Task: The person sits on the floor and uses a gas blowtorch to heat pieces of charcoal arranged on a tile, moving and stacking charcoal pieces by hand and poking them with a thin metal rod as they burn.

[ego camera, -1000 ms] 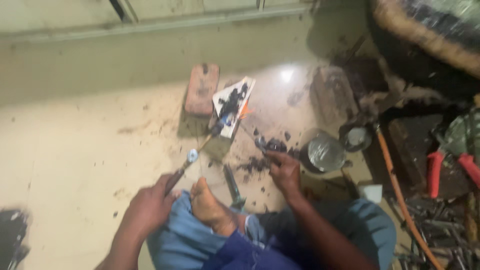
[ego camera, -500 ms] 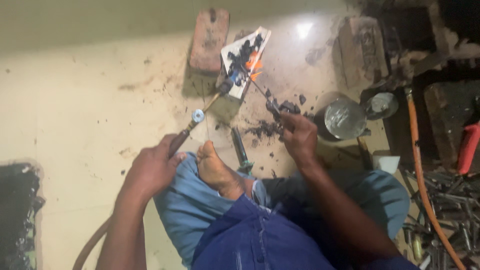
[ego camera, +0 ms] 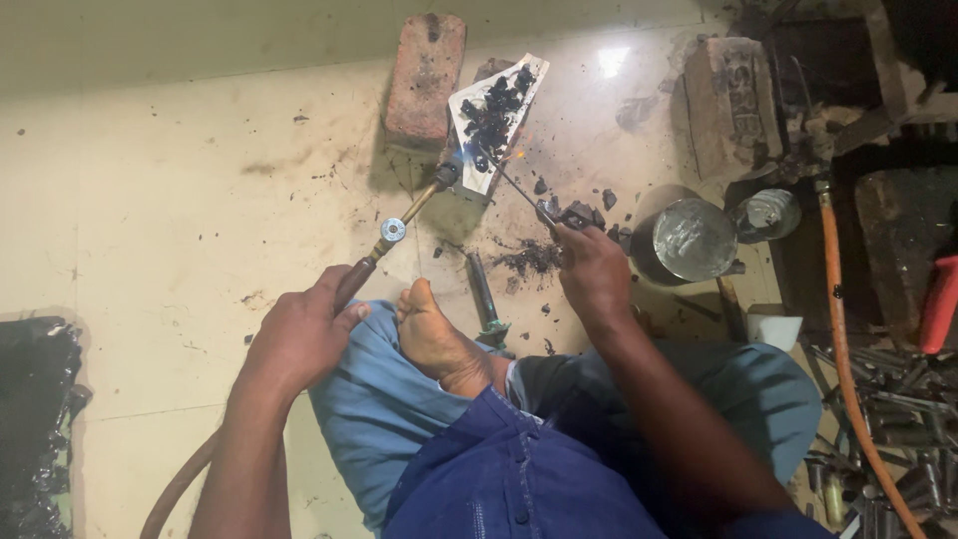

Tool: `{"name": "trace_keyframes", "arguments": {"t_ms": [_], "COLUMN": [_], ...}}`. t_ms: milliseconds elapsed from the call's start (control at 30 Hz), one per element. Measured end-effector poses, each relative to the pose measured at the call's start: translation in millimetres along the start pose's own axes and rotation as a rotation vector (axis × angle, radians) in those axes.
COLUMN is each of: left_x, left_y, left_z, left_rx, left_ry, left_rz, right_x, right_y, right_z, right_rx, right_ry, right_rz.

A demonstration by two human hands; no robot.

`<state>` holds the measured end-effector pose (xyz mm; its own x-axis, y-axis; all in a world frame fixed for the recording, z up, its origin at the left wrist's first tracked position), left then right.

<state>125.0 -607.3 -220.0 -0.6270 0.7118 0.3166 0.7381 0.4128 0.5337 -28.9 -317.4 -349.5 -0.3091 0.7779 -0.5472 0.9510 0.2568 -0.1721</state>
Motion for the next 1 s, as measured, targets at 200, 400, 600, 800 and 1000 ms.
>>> {"name": "trace_keyframes", "arguments": {"t_ms": [200, 400, 600, 800, 1000], "left_x": [2.7, 3.7, 2.3, 2.3, 6.7], "left_y": [-1.7, -2.3, -1.4, -3.8, -9.6], "left_z": [1.2, 3.7, 3.2, 1.9, 0.6], "left_rx": [-0.007, -0.038, -0.015, -0.003, 0.031], "left_ry": [0.003, -0.038, -0.012, -0.030, -0.022], "left_rz": [0.044, 0.051, 0.061, 0.023, 0.030], "right_x": [3.6, 5.3, 11.4, 15.3, 11.6], "right_y": [14.1, 15.0, -8.8, -0.8, 0.5], "right_z": [-12.8, -30.2, -20.5, -0.2, 13.0], "right_rx": [-0.047, -0.032, 0.028, 0.008, 0.057], "right_ry": [-0.081, -0.099, -0.074, -0.025, 0.057], "right_rz": [0.008, 0.041, 0.025, -0.056, -0.104]}}
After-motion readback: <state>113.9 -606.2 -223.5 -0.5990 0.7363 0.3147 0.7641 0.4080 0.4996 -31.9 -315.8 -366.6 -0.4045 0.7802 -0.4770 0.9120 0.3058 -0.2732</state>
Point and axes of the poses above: each hand's wrist, its own y-axis away from the middle knuckle, its own z-axis out of the palm, x = y × z, the point moved 2 cm from there along -y, towards the middle knuckle, and after that the axes turned 1 degree about z, right-handed, at the moved point
